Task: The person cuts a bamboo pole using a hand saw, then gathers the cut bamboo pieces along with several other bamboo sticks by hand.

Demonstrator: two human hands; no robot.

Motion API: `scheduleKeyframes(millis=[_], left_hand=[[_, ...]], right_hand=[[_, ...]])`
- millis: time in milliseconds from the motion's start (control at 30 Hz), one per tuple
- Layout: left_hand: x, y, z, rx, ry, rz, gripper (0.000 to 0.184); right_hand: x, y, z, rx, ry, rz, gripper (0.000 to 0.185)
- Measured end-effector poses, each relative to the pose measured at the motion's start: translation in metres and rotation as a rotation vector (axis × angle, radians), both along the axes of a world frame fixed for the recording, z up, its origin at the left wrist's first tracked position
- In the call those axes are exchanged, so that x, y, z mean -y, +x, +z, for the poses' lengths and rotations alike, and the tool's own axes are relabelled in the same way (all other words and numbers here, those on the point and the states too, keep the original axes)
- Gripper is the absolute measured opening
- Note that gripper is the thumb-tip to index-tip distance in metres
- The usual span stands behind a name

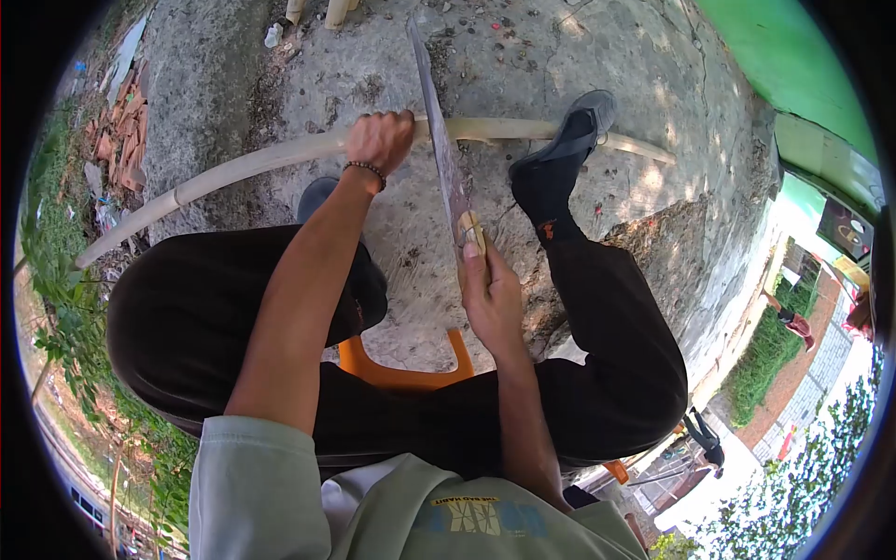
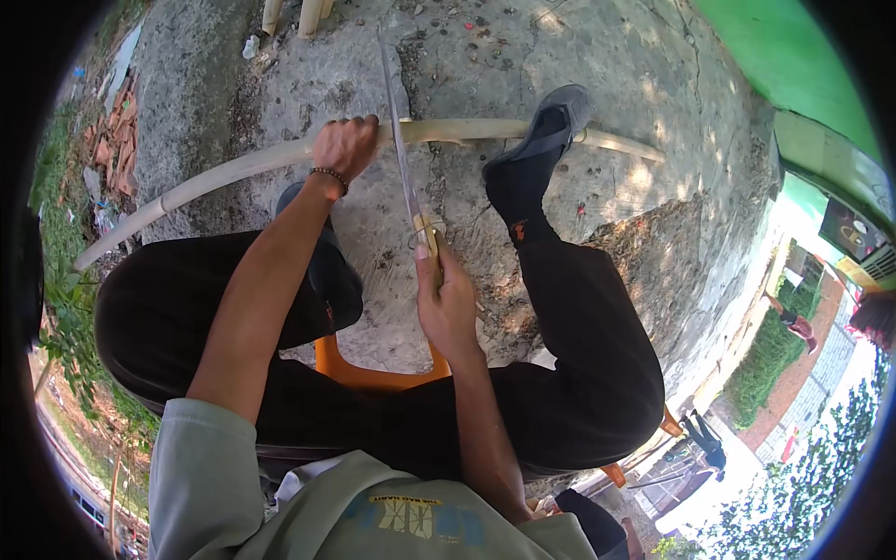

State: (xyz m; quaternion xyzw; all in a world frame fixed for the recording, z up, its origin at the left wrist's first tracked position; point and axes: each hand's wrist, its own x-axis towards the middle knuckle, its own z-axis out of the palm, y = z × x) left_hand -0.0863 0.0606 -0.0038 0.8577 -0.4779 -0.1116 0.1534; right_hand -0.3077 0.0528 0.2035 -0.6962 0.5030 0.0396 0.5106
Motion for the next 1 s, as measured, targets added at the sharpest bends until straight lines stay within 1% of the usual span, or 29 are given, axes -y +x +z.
scheduleKeyframes(millis=[67,167,200,233,267,333,400,467,533,567,600,667,700,733,800,867,900,967,1000], left_hand=[[0.0,-0.009,0.004,0.002,0.005,-0.014,0.011],[0.0,0.003,0.001,0.003,0.028,0.025,0.01],[0.001,0.001,0.001,-0.007,0.018,0.016,0.01],[0.001,0.001,0.002,-0.003,0.01,0.01,0.01],[0.001,-0.001,0.003,-0.002,0.011,-0.004,0.01],[0.005,0.007,0.002,-0.009,0.063,0.006,0.011],[-0.011,-0.011,-0.001,-0.029,0.03,0.009,0.012],[0.015,0.017,-0.001,0.028,-0.065,0.039,0.013],[-0.004,0.008,-0.004,-0.026,-0.049,-0.037,0.019],[-0.009,0.01,0.002,-0.017,-0.142,-0.052,0.025],[-0.012,0.02,0.014,-0.002,-0.148,-0.052,0.025],[-0.033,0.027,0.033,-0.058,0.109,0.046,0.019],[-0.036,0.027,0.026,-0.004,0.057,0.027,0.019],[-0.033,0.026,0.024,-0.004,0.037,0.026,0.019],[-0.031,0.022,0.019,-0.018,0.079,0.071,0.016],[-0.03,0.028,0.013,0.017,0.047,0.103,0.015],[-0.031,0.02,0.009,0.034,0.028,0.116,0.015],[-0.034,0.015,0.009,0.017,0.022,0.106,0.015],[-0.032,0.02,0.008,0.033,0.002,0.116,0.016]], right_hand=[[-0.022,-0.035,0.004,0.026,-0.021,-0.026,0.049],[-0.023,-0.041,-0.012,0.095,-0.056,0.006,0.049],[-0.022,-0.032,-0.011,0.126,-0.1,0.001,0.049],[-0.014,-0.015,-0.016,0.011,-0.05,-0.018,0.049],[-0.01,0.0,-0.022,0.012,-0.049,-0.031,0.049],[-0.002,0.025,-0.032,0.065,-0.232,0.047,0.049],[-0.013,-0.007,-0.027,0.03,-0.184,0.035,0.048],[0.001,-0.012,-0.025,0.073,-0.197,0.043,0.048],[-0.016,-0.03,-0.003,0.022,-0.159,0.034,0.047],[-0.017,-0.028,-0.001,-0.034,-0.064,0.015,0.045],[-0.016,-0.023,-0.004,-0.019,-0.071,0.016,0.045],[-0.023,-0.023,-0.007,0.0,-0.128,0.019,0.043],[-0.023,-0.024,-0.004,-0.001,-0.14,0.019,0.043],[-0.021,-0.025,-0.001,-0.016,-0.138,0.032,0.043],[-0.018,-0.024,0.0,-0.041,-0.145,0.053,0.043],[-0.011,-0.015,-0.013,0.103,-0.234,0.031,0.044],[-0.003,0.0,-0.014,0.086,-0.235,0.03,0.044],[0.013,0.031,-0.016,0.001,-0.058,0.005,0.043],[0.012,0.026,-0.015,-0.008,-0.059,-0.003,0.043]])
